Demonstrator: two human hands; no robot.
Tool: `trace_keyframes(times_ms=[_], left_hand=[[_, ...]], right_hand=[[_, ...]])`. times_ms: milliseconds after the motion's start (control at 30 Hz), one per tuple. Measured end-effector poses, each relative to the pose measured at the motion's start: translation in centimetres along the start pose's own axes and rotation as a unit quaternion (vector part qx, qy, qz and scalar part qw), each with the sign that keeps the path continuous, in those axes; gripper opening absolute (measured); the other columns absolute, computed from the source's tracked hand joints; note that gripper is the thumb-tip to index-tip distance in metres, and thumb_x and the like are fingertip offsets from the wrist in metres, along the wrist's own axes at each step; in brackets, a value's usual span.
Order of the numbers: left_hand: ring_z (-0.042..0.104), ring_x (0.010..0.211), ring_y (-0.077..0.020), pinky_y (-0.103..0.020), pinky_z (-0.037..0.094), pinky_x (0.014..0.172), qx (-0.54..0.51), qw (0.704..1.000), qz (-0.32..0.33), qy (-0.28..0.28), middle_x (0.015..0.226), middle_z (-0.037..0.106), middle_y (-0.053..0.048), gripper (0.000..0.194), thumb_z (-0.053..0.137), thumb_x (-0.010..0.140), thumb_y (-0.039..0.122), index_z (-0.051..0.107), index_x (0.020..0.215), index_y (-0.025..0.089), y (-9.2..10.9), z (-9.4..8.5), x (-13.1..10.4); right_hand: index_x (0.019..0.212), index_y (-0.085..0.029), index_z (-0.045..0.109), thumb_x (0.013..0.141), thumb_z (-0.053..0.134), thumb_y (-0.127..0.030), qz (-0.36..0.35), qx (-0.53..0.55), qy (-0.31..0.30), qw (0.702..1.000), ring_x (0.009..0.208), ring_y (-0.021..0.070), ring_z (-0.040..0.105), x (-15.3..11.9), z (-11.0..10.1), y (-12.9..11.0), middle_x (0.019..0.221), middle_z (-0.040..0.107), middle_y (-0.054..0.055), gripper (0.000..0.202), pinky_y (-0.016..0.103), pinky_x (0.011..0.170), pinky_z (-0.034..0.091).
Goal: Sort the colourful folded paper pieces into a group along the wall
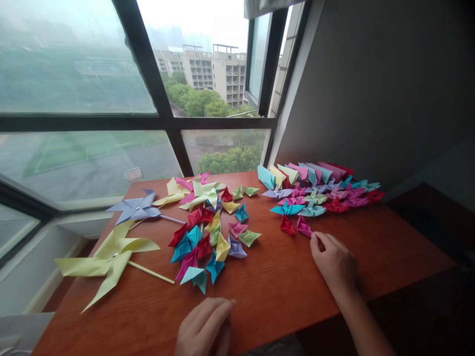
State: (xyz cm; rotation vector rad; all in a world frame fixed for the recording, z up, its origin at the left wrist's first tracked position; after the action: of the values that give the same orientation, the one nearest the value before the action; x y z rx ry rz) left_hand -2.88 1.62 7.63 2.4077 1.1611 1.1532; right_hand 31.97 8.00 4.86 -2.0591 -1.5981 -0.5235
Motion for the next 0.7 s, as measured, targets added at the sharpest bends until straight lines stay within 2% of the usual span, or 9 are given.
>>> trace_keyframes(times_ms=[333, 700], left_hand=[[0.075, 0.087, -0.0168, -0.022, 0.060, 0.079, 0.001, 1.000, -0.003, 0.000, 0.096, 0.076, -0.007, 0.032, 0.055, 0.087, 0.003, 0.064, 0.113, 0.020, -0.08, 0.12, -0.03], [0.075, 0.084, -0.0187, -0.024, 0.061, 0.076, -0.007, 1.000, -0.013, 0.004, 0.095, 0.077, -0.008, 0.031, 0.055, 0.088, 0.004, 0.066, 0.111, 0.021, -0.02, -0.04, 0.38]], right_hand=[[0.102, -0.019, 0.075, 0.096, 0.054, -0.036, 0.008, 0.040, 0.019, 0.999, 0.071, 0.0164, 0.066, -0.04, 0.23, -0.16, 0.089, 0.076, 0.004, 0.027, 0.026, 0.064, 0.039], [0.096, -0.017, 0.074, 0.098, 0.052, -0.034, -0.031, 0.087, 0.032, 0.995, 0.073, 0.0170, 0.069, 0.16, 0.59, -0.24, 0.089, 0.076, 0.007, 0.028, 0.026, 0.068, 0.047]])
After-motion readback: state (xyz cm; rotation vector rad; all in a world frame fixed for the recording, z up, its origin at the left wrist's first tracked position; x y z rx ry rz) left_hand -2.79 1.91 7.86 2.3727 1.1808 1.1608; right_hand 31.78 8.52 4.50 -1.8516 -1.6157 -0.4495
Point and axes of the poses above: each hand's wrist, its own x-axis towards the middle knuckle, its own z-axis out of the palm, y = z × x, the point moved 2 cm from there along x, towards the middle knuckle
